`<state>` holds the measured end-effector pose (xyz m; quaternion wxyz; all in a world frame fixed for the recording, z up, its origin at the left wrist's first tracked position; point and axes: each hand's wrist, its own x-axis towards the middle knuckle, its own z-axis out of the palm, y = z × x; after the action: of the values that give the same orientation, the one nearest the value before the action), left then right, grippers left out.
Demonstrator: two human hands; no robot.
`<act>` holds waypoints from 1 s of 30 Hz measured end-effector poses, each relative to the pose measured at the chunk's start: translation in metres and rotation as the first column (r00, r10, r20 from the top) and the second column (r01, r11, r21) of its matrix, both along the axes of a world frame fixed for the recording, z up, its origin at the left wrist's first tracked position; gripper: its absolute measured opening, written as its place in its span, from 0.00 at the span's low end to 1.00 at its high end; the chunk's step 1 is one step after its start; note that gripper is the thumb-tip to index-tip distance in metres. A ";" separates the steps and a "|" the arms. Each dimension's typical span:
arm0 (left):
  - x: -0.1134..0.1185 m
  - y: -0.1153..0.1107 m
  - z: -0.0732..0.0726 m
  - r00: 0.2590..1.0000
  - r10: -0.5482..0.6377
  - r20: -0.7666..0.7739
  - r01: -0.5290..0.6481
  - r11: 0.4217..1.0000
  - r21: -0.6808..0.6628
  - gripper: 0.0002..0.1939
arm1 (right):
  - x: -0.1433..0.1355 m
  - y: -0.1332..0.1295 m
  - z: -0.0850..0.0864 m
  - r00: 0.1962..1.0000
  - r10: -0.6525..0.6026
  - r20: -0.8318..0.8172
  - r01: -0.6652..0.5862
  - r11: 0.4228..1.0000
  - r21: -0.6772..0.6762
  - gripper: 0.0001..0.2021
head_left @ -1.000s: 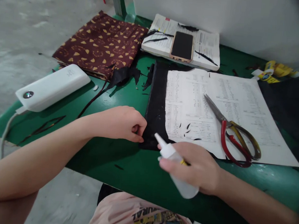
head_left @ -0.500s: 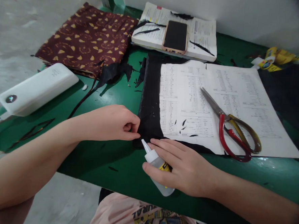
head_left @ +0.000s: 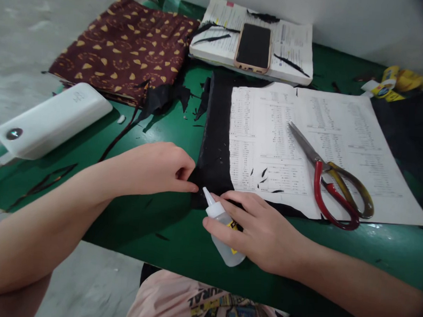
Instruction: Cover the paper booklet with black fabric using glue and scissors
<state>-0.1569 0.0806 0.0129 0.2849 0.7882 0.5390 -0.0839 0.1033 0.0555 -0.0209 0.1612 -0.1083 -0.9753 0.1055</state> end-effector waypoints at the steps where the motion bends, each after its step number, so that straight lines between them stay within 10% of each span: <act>1: 0.000 0.001 0.000 1.000 0.003 -0.003 -0.003 1.000 -0.005 0.20 | 0.000 0.000 -0.001 1.000 -0.004 0.007 0.004 1.000 -0.002 0.21; 18: 0.001 0.001 -0.002 0.900 -0.345 0.267 0.301 0.934 0.192 0.05 | 0.001 0.006 -0.003 0.998 -0.069 0.000 0.069 0.991 -0.118 0.22; 30: 0.001 0.001 0.005 0.910 -0.329 0.254 0.306 0.944 0.127 0.02 | 0.005 0.005 0.002 0.999 -0.030 0.011 0.030 0.998 -0.060 0.22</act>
<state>-0.1562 0.0818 0.0178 0.3050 0.8806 0.3626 0.0024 0.1086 0.0607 -0.0187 0.1543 -0.1282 -0.9707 0.1319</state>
